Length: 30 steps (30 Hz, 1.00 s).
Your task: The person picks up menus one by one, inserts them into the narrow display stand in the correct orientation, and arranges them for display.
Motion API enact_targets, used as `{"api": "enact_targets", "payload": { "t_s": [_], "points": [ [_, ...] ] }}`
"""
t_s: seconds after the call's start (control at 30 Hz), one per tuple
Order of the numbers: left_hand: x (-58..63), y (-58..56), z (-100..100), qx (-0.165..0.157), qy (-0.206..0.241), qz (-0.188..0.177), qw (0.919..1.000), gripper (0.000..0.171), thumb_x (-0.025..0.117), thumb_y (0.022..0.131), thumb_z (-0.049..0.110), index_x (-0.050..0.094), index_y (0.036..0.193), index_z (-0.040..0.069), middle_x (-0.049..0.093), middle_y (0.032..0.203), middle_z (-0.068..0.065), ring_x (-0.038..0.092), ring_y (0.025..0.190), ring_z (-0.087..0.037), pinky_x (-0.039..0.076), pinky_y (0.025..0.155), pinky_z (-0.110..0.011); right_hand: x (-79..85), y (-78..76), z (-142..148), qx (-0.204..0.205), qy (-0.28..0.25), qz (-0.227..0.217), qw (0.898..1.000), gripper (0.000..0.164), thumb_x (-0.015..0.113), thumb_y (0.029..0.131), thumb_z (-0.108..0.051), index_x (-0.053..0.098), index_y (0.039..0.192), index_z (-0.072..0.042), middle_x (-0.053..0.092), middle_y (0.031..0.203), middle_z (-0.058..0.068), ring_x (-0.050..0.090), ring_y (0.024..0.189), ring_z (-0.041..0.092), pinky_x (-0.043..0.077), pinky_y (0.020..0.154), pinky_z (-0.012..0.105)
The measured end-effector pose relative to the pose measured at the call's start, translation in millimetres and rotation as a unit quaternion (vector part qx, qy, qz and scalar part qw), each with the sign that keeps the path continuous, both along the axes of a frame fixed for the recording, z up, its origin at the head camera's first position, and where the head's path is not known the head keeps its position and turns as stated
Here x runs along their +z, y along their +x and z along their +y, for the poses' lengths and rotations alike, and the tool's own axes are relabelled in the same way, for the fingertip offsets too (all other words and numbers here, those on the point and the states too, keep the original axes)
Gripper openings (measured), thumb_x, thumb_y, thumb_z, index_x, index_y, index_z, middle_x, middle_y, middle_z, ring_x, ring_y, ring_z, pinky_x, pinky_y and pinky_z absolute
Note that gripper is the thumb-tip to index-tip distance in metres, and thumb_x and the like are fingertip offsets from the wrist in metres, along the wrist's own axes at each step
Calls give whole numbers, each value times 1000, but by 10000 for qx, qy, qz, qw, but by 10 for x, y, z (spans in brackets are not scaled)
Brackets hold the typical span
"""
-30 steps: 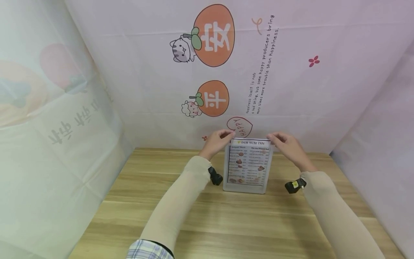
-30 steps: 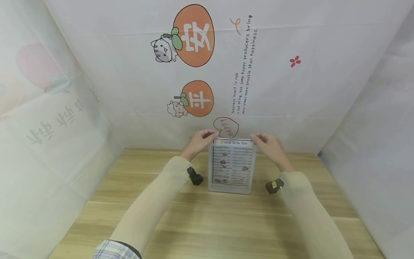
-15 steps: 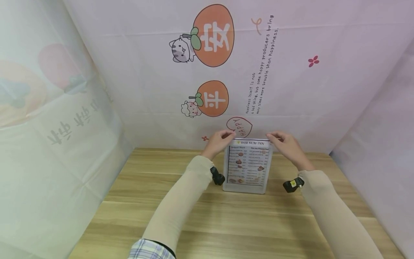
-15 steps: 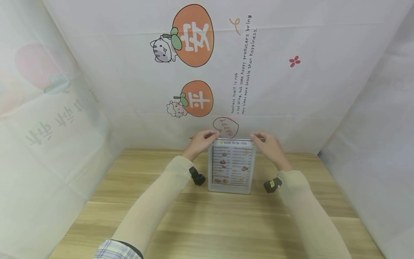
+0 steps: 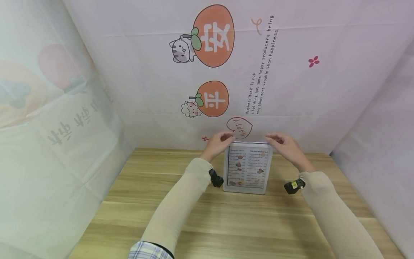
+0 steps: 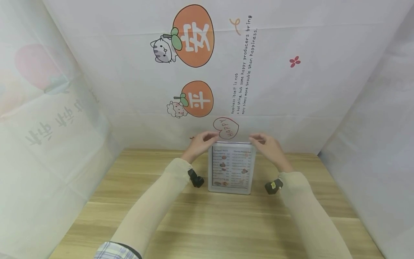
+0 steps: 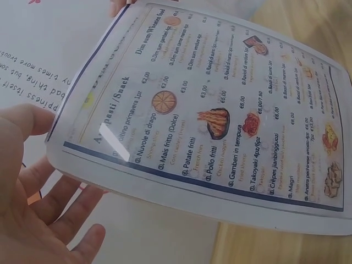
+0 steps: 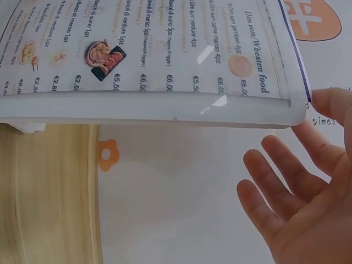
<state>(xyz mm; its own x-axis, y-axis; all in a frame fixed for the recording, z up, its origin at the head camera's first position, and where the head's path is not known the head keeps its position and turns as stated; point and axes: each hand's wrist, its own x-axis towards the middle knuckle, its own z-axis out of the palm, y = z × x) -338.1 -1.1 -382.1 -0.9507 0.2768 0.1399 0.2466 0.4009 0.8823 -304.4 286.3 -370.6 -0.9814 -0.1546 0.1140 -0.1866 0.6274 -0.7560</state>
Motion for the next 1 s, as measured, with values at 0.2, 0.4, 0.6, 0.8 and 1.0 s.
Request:
{"api": "enact_targets", "payload": {
  "t_s": [0.2, 0.4, 0.6, 0.8, 1.0],
  "points": [
    [-54, 15, -19, 39, -23, -73, 10000, 41, 60, 101, 40, 60, 137, 20, 63, 129, 2, 56, 119, -14, 46, 101, -36, -30, 6, 17, 33, 61, -63, 10000, 74, 49, 97, -64, 47, 147, -10, 47, 148, 20, 45, 133, 41, 34, 105, 67],
    [-82, 13, -22, 81, 5, -106, 9999, 44, 61, 100, 41, 59, 138, 19, 63, 127, 2, 57, 117, -15, 47, 100, -37, -48, -2, 32, 28, 94, -129, 9999, 74, 49, 97, -65, 46, 148, -11, 47, 149, 19, 45, 133, 41, 33, 106, 67],
    [-86, 8, -30, 90, 75, -86, 9999, 43, 62, 100, 41, 61, 137, 18, 64, 125, 3, 57, 116, -15, 47, 100, -38, -50, -6, 33, 47, 69, -165, 9998, 74, 49, 97, -64, 45, 149, -11, 45, 150, 19, 44, 134, 41, 32, 106, 68],
    [-68, 27, -63, 35, 104, -144, 9998, 44, 61, 100, 42, 60, 138, 19, 62, 130, 2, 56, 120, -15, 45, 103, -38, -34, 11, 33, 65, 108, -108, 9999, 75, 47, 98, -64, 44, 150, -9, 45, 149, 21, 44, 134, 43, 34, 105, 68],
    [-62, 12, -151, 26, 23, -74, 10000, 44, 61, 99, 47, 60, 136, 24, 60, 134, 4, 54, 124, -14, 44, 105, -38, 1, 78, 64, 28, 129, -31, 9999, 74, 45, 99, -63, 44, 150, -9, 44, 150, 21, 41, 135, 43, 33, 106, 68]
  ]
}}
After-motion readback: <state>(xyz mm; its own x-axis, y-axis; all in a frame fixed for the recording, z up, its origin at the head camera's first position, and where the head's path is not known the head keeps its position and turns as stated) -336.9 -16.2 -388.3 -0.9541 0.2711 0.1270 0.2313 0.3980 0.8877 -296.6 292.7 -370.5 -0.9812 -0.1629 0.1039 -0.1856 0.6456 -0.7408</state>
